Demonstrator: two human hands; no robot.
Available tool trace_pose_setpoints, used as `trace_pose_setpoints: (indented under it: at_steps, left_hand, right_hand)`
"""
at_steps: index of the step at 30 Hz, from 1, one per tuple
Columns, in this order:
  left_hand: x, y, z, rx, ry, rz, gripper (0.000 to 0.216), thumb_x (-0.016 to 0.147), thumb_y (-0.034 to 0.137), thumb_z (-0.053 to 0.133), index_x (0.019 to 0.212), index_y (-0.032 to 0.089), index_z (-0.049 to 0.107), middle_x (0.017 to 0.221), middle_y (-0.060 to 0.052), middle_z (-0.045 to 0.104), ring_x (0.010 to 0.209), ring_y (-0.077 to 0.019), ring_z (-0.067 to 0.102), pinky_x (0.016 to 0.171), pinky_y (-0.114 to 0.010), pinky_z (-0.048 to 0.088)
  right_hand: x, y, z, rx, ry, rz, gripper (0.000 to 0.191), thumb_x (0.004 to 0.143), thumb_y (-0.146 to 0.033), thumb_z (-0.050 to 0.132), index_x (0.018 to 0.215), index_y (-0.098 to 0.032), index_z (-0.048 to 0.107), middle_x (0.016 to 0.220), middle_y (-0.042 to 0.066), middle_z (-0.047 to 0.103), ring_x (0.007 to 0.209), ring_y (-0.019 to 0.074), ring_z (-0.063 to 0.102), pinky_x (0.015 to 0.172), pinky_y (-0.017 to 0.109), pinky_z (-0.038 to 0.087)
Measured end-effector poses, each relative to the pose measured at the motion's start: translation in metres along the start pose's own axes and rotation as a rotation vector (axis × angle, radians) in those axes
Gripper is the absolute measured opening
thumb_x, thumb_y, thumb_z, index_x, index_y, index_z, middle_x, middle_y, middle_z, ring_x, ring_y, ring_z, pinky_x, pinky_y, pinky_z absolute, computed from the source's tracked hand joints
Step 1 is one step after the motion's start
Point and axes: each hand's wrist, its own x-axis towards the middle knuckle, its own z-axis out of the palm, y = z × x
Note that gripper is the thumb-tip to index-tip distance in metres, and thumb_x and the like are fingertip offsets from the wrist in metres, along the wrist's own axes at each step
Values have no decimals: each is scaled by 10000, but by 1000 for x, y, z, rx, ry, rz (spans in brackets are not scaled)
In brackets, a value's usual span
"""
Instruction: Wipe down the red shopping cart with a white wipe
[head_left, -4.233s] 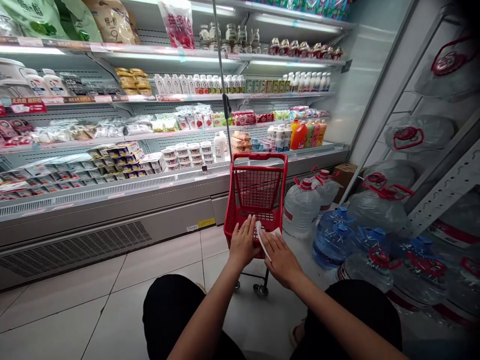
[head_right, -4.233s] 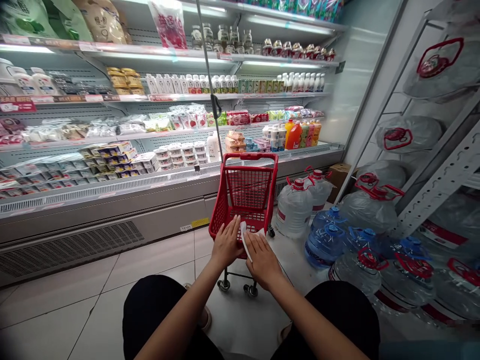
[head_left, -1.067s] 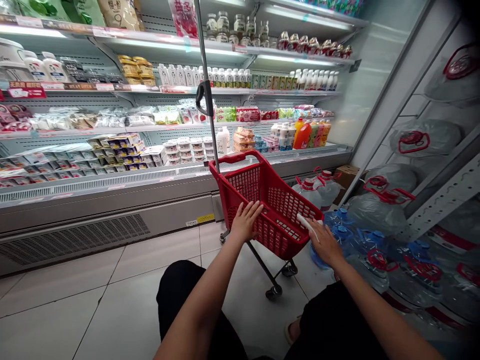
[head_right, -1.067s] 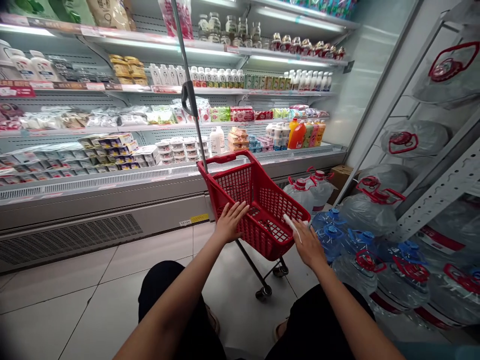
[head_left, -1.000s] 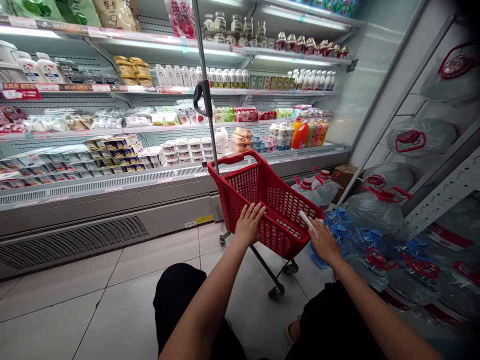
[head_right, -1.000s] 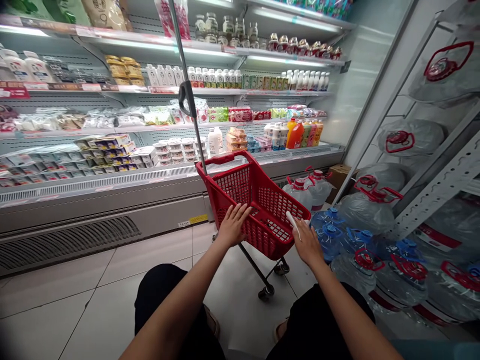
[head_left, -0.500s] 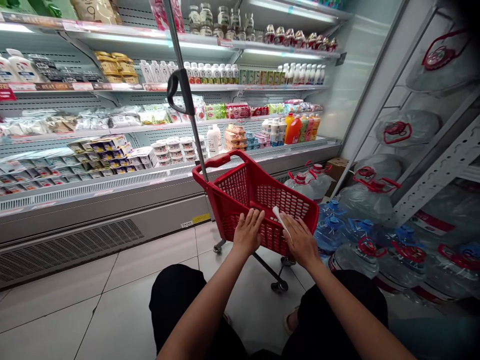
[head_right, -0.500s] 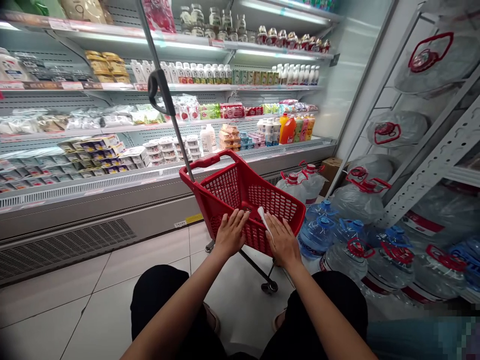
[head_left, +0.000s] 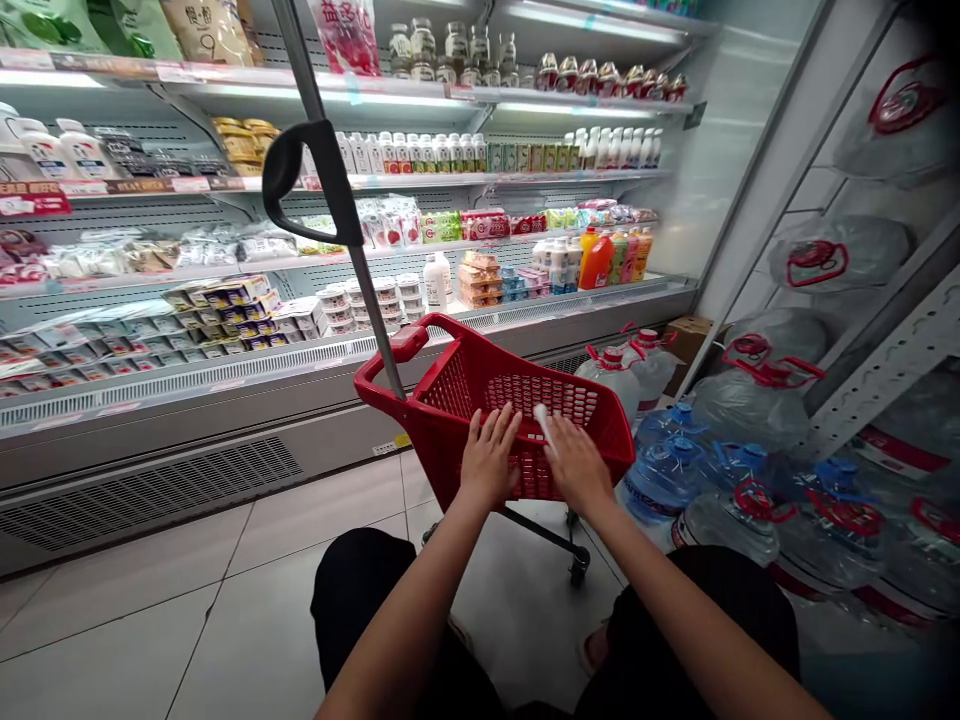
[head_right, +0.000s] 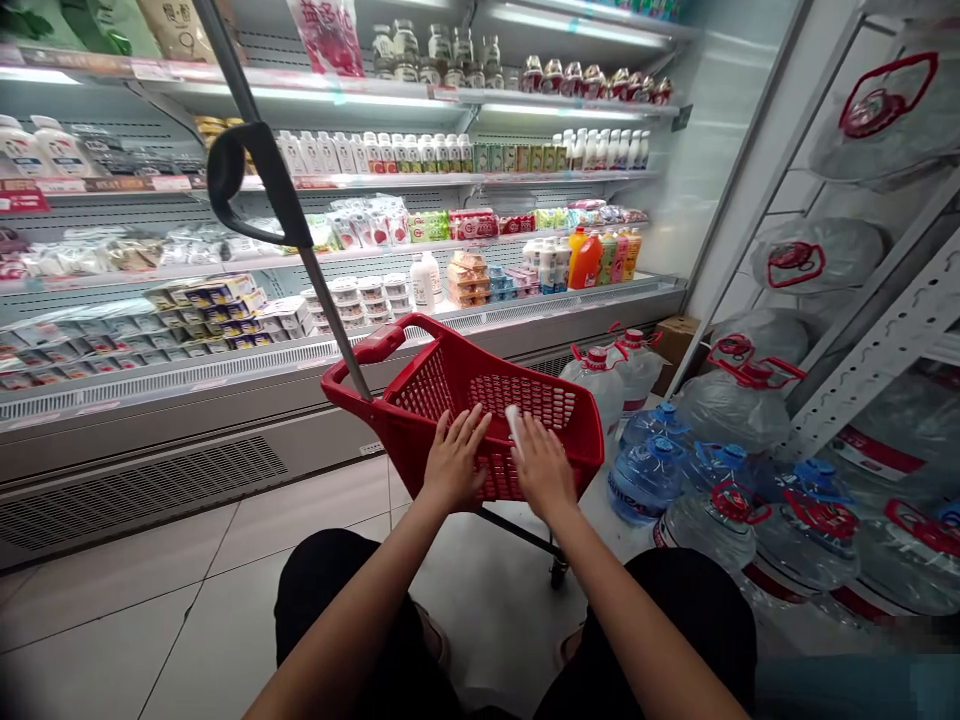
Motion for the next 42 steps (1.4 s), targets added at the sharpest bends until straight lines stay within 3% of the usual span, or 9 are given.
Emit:
trace_pose_setpoints:
  at_steps: [3,6,10,16,19,23,27,35,42]
  left_hand:
    - [-6,6,-1,18,16,-15,850,941,378,505,1670,130,147,1743,-98,161,1593,-267,221,1320,-515,51]
    - [-11,4,-5,27,22,-11,919,914,358,526,1677,123,72,1749,-94,126,1607,-258,173,1322,-505,52]
    - [-17,1,-8,30,22,-10,1010,865,330,577,1682,152,10,1755,-76,86,1613,-263,149,1323,-515,56]
    - [-18,5,-6,3,30,-21,1012,898,376,568,1680,158,-36,1756,-72,66,1616,-257,134,1325,-521,31]
    - [-14,9,-2,1,47,-33,1003,905,377,557,1680,160,-43,1757,-72,71,1621,-251,108,1324,-521,17]
    - [-9,15,6,-11,48,-25,1004,892,365,560,1678,126,-17,1752,-97,77,1621,-256,107,1324,-507,37]
    - [-8,1,3,0,23,33,968,897,358,558,1678,106,46,1748,-87,106,1620,-220,115,1326,-425,73]
    - [-24,-77,-49,162,86,-173,709,894,331,621,1565,196,437,1725,-84,243,1600,-307,192,1311,-569,-31]
    - [-22,-62,-48,124,99,-271,418,882,262,581,1286,178,646,1394,-137,647,1316,-342,533,1298,-547,167]
  right_hand:
    - [21,-46,7,24,-34,-89,592,1062,-267,329,1623,-76,324,1651,156,400,1524,260,372,1256,456,288]
    - [24,-54,7,44,-43,-134,574,1047,-229,323,1594,-63,382,1602,157,477,1487,249,429,1254,441,295]
    - [-4,5,-4,17,-62,-125,577,1059,-261,310,1624,-149,348,1577,100,521,1474,232,448,1272,464,260]
    - [-47,97,-25,-93,-67,147,602,1077,-320,225,1656,-161,253,1574,123,521,1466,249,464,1280,518,228]
    - [-32,75,-19,-68,-68,109,615,1068,-305,228,1659,-135,244,1582,152,505,1469,268,458,1274,513,246]
    - [5,-5,8,4,-90,-88,629,1048,-266,294,1665,-158,238,1647,97,425,1527,220,367,1291,441,237]
    - [18,-39,22,72,-63,-196,700,1023,-220,320,1681,-115,103,1679,126,356,1556,228,309,1280,460,267]
    - [-8,69,9,-48,-76,35,665,1038,-239,294,1681,-172,139,1622,112,457,1509,242,398,1274,487,267]
    - [3,57,21,-18,-54,113,658,1019,-254,313,1657,-121,230,1544,167,536,1461,297,453,1250,511,303]
